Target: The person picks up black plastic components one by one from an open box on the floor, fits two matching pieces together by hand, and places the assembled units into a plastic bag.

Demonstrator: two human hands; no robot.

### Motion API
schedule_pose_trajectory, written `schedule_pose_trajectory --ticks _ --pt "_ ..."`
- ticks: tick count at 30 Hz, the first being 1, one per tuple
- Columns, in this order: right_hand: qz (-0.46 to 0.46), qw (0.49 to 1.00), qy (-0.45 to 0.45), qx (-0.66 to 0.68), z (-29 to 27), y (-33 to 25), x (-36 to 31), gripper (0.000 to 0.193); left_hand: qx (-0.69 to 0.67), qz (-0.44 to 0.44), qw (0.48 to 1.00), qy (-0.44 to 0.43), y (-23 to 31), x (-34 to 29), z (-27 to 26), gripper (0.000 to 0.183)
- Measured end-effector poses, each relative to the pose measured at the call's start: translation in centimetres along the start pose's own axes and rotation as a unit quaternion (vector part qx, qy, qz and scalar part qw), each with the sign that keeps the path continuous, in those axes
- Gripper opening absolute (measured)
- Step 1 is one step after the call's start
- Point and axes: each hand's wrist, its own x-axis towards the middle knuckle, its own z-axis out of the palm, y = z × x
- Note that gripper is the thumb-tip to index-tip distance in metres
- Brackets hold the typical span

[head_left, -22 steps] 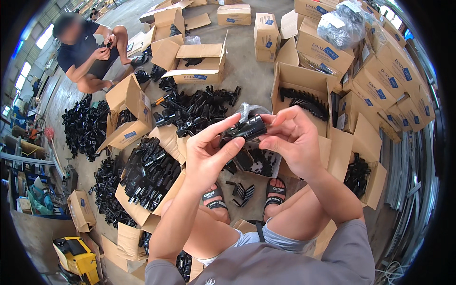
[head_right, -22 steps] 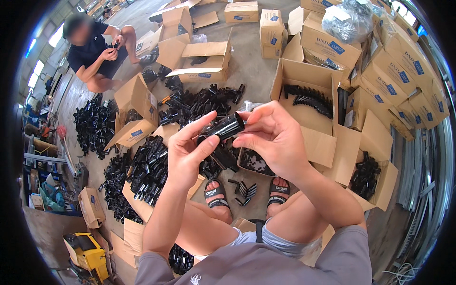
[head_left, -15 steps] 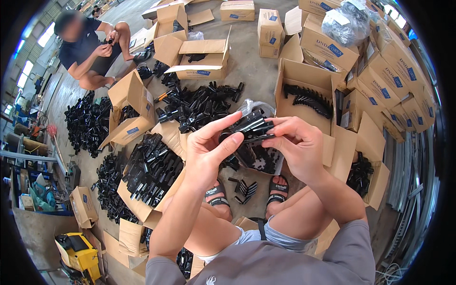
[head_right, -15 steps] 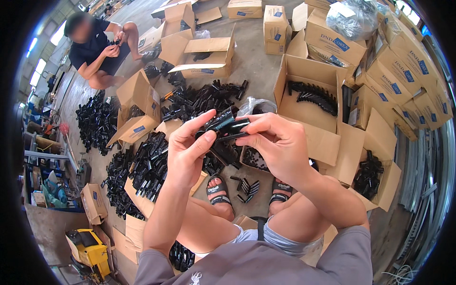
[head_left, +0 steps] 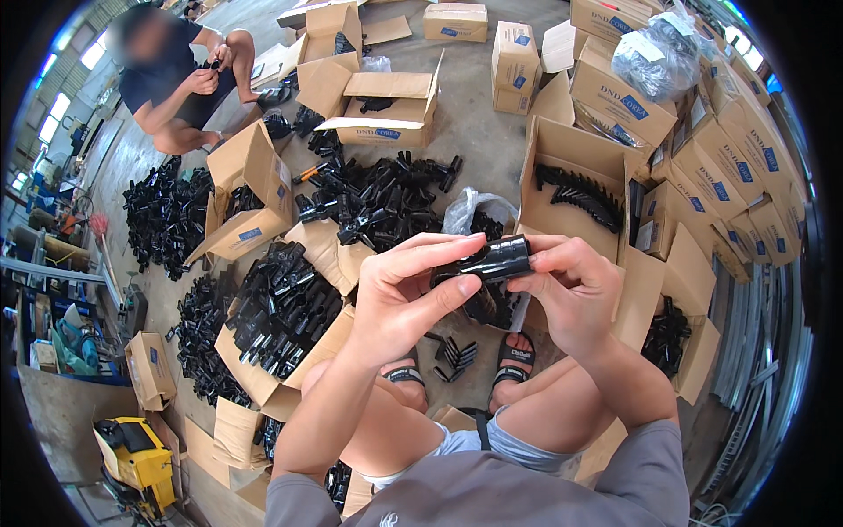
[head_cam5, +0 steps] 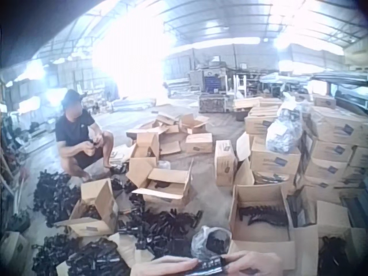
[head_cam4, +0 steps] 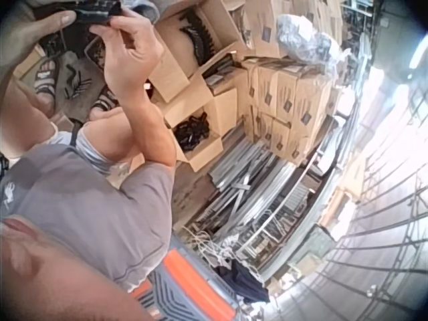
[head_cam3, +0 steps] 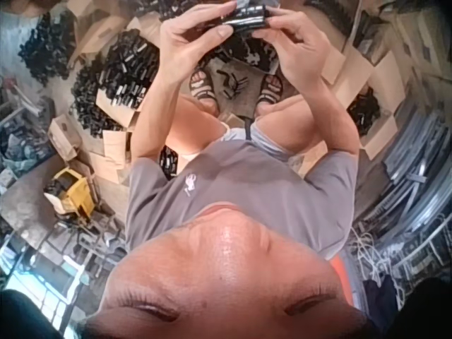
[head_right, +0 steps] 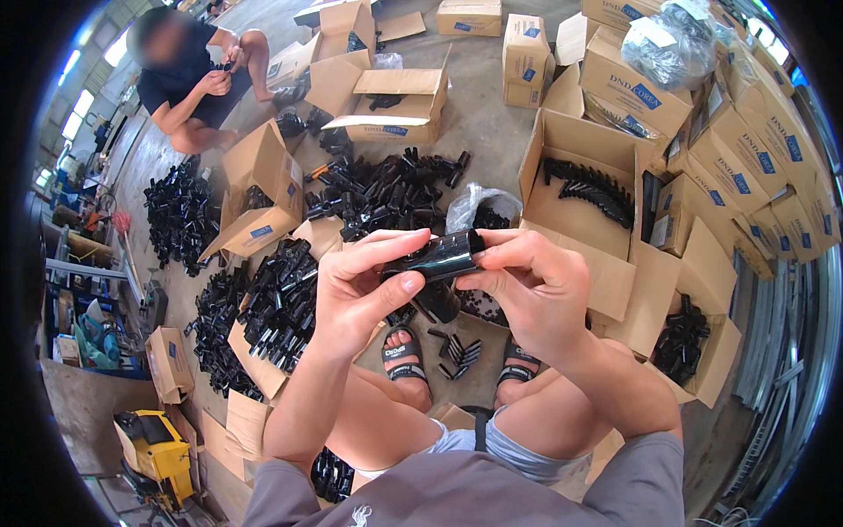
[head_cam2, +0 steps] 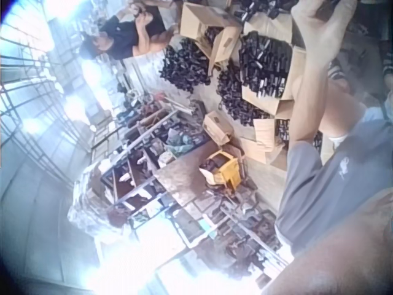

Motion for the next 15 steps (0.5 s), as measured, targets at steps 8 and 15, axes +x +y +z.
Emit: schedule_pose_trajectory --ticks 8,15 --pt "0.120 0.990 0.060 0.038 1.2 0.8 1.1 0.015 -0.075 -0.181 0.975 0.106 -0.6 -0.2 0.4 0.044" --pt "0.379 0.891 -0.074 -0.238 -1.8 12.0 1.6 0.019 -0.271 -0.204 0.918 0.203 -0.1 0.8 -1.2 0.049"
